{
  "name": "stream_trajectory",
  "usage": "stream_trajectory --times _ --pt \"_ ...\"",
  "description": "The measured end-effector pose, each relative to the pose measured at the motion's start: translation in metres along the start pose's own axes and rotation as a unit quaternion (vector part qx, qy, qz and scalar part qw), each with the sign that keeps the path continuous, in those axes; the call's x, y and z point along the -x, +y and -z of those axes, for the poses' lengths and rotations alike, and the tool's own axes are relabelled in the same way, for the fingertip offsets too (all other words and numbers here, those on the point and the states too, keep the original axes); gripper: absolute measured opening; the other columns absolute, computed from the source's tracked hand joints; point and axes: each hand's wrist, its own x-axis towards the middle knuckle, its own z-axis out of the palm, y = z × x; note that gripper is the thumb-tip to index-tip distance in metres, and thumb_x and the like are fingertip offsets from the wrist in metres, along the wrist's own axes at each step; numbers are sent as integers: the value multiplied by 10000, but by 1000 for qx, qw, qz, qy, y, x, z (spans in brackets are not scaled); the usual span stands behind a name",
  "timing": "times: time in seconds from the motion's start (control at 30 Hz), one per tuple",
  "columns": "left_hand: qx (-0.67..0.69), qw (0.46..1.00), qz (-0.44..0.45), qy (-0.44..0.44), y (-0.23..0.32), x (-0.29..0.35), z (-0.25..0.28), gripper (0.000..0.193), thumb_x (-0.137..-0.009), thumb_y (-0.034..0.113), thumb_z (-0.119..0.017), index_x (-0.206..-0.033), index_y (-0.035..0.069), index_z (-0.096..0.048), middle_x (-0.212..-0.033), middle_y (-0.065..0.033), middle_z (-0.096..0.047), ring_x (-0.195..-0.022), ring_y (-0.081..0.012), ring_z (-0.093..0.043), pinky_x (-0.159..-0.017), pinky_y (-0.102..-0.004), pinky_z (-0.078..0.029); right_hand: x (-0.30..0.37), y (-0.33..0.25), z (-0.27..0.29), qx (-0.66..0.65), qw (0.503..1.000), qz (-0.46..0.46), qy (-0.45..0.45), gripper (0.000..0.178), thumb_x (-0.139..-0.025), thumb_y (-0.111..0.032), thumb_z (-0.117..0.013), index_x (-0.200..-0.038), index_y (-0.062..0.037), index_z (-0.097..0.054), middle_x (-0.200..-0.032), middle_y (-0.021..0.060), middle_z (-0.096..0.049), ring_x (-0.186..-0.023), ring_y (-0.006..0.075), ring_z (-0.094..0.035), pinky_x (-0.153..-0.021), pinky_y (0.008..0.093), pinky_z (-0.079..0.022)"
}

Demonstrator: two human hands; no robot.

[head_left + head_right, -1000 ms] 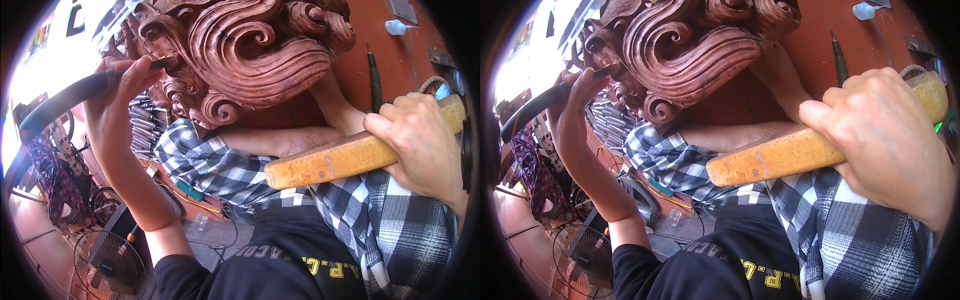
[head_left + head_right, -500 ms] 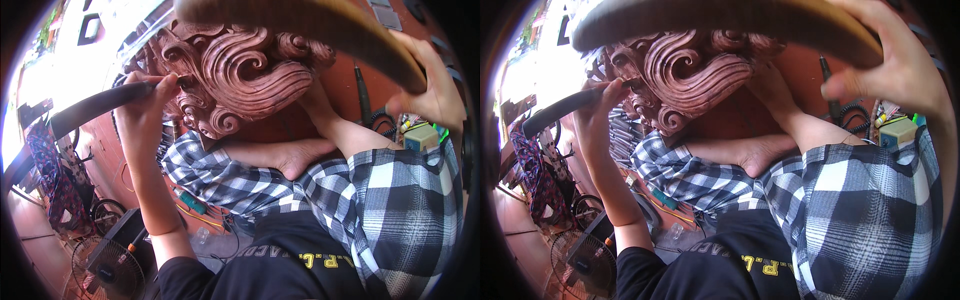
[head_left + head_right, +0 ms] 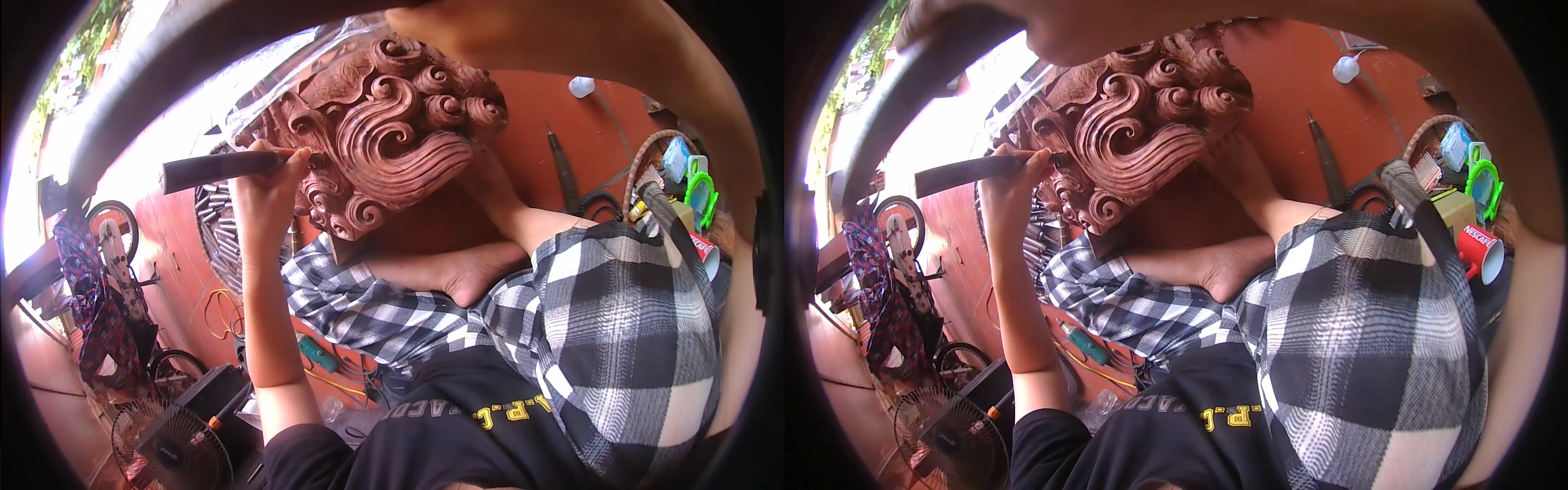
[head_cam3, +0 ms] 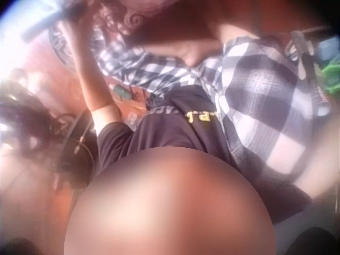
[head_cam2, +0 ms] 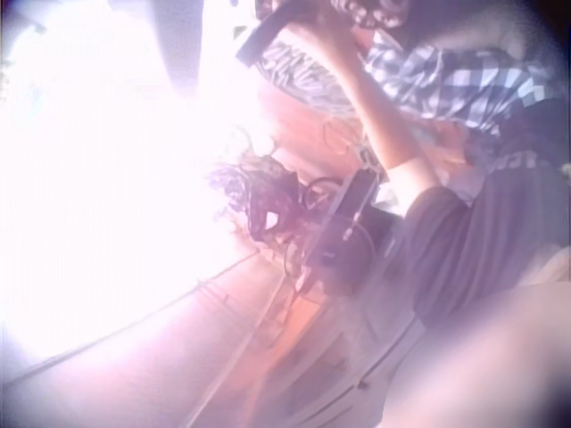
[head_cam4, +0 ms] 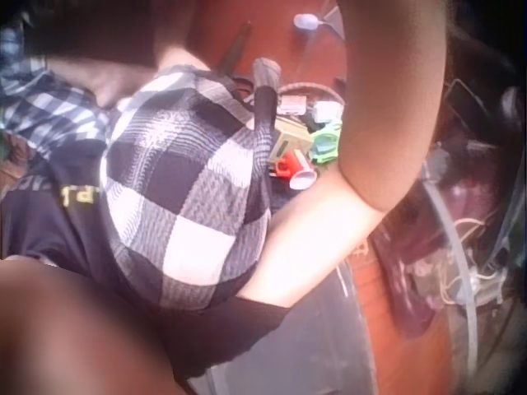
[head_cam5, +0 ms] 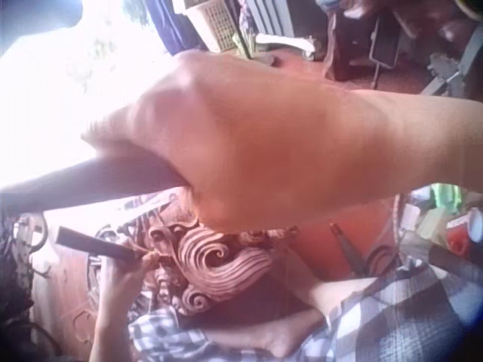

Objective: The person carves a wooden relief panel using a chisel and mallet. They repeatedly strike the chisel to shape swirling patterns, occasionally switching chisels from a wall-mounted holder.

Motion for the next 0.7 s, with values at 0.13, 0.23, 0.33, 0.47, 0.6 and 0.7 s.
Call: stream_trajectory --times 0.13,0.23,0.33,0.47,0.6,0.7 --pt "-67 997 -15 17 8 3 5 171 -852 109 -772 -817 -15 -660 -670 -58 -650 -603 -84 -573 -570 -278 -457 -20 -12 -6 28 999 29 30 716 -707 -52 -718 -1403 -81 -552 -938 155 -700 -810 269 -681 -715 368 -539" --pt "-135 991 -20 5 12 0 6 199 -859 149 -764 -846 -24 -667 -711 -85 -692 -662 -123 -658 -631 -281 -510 -21 -16 -7 43 998 26 35 692 -735 -39 -691 -1411 -87 -554 -905 160 -713 -763 267 -695 -681 367 -553" --pt "-187 982 -36 -4 14 0 6 207 -862 172 -758 -860 -18 -675 -735 -91 -714 -691 -137 -688 -662 -285 -522 -13 -21 -13 37 997 21 61 670 -762 -26 -664 -1420 -93 -557 -873 165 -725 -716 266 -709 -647 366 -567" --pt "-184 980 -71 -4 10 -5 -7 184 -862 169 -748 -847 1 -676 -720 -81 -698 -683 -129 -656 -661 -301 -499 23 2 -56 -115 942 113 295 704 -692 20 -648 -1389 -61 -583 -888 208 -714 -741 298 -712 -663 375 -568" --pt "-255 961 -103 1 14 1 -4 184 -856 169 -748 -853 11 -655 -705 -93 -669 -660 -172 -647 -649 -343 -493 34 -1 -50 37 966 67 247 755 -668 69 -646 -1406 -67 -567 -993 210 -718 -813 329 -717 -740 362 -585" --pt "-271 952 -137 32 15 2 -12 174 -822 150 -717 -796 -16 -672 -774 -186 -693 -756 -381 -675 -734 -446 -516 39 14 -75 -72 942 98 312 765 -677 52 -683 -1415 -112 -566 -1055 197 -716 -840 311 -725 -744 371 -603"
